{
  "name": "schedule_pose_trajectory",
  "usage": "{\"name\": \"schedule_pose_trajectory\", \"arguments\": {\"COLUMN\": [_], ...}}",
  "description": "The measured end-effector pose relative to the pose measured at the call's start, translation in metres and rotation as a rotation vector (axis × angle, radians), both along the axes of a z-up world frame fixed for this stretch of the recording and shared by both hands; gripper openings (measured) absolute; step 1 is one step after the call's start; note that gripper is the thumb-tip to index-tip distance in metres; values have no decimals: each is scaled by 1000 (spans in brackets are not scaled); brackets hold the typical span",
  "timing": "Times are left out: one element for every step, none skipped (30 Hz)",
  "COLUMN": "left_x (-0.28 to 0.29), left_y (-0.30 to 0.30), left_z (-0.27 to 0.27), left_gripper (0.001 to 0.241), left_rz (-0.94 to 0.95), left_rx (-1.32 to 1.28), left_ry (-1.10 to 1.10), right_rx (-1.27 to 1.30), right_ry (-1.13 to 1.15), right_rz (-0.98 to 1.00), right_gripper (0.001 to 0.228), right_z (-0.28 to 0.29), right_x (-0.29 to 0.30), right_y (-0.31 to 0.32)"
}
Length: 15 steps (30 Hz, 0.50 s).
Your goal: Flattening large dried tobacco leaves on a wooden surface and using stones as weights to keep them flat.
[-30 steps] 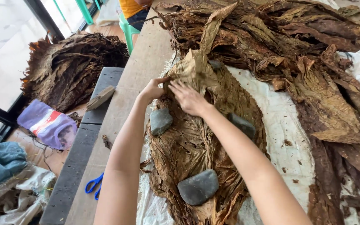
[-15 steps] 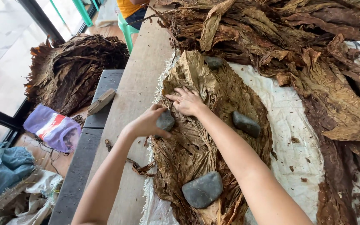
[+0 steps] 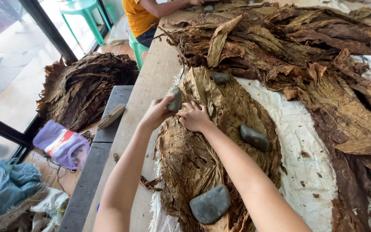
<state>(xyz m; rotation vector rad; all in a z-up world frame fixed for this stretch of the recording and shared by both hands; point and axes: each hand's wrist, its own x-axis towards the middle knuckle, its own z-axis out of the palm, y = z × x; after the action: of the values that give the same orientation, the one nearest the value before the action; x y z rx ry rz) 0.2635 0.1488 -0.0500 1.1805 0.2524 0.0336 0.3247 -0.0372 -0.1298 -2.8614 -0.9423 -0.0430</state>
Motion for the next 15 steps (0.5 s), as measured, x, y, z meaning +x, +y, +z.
{"name": "schedule_pose_trajectory", "arguments": {"left_x": [2,11,20,30,42,49,53,49,44,45,45,47,50,52,53], "left_y": [2,1,-1,1,3,7,0,-4,-8,-8,-8,-9,-6,-5,-3], "left_z": [-9,-15,-20,-31,-41,-54,-46,-43,-41,-42,-43,-42,-40,-40,-39], "left_gripper": [69,66,63,63,83,105,105,104,103,103,104,106,106,107,108], "left_rz": [-1,-13,-21,-37,-35,-26,-35,-52,-69,-68,-75,-78,-74,-82,-91], "left_rx": [1,232,464,468,727,986,992,1016,1041,1044,1051,1056,1057,1075,1094], "left_ry": [-8,-42,-79,-95,12,126,113,127,141,147,150,148,149,140,132], "right_rx": [1,-11,-22,-17,-9,0,6,46,86,88,138,187,187,255,322], "right_ry": [-8,2,13,1,23,51,45,60,75,79,82,80,79,15,-49], "right_rz": [-1,-14,-27,-45,-35,-20,-35,-25,-16,-14,-14,-14,-10,-8,-6], "right_gripper": [48,46,49,49,50,51,51,52,52,52,50,47,47,40,34], "right_z": [-3,-3,-3,-17,-32,-49,-47,-51,-55,-55,-55,-52,-59,-66,-73], "right_x": [-3,-2,0,10,22,31,37,36,35,33,31,33,36,40,44], "right_y": [4,4,3,4,6,10,8,9,11,12,13,14,14,12,11]}}
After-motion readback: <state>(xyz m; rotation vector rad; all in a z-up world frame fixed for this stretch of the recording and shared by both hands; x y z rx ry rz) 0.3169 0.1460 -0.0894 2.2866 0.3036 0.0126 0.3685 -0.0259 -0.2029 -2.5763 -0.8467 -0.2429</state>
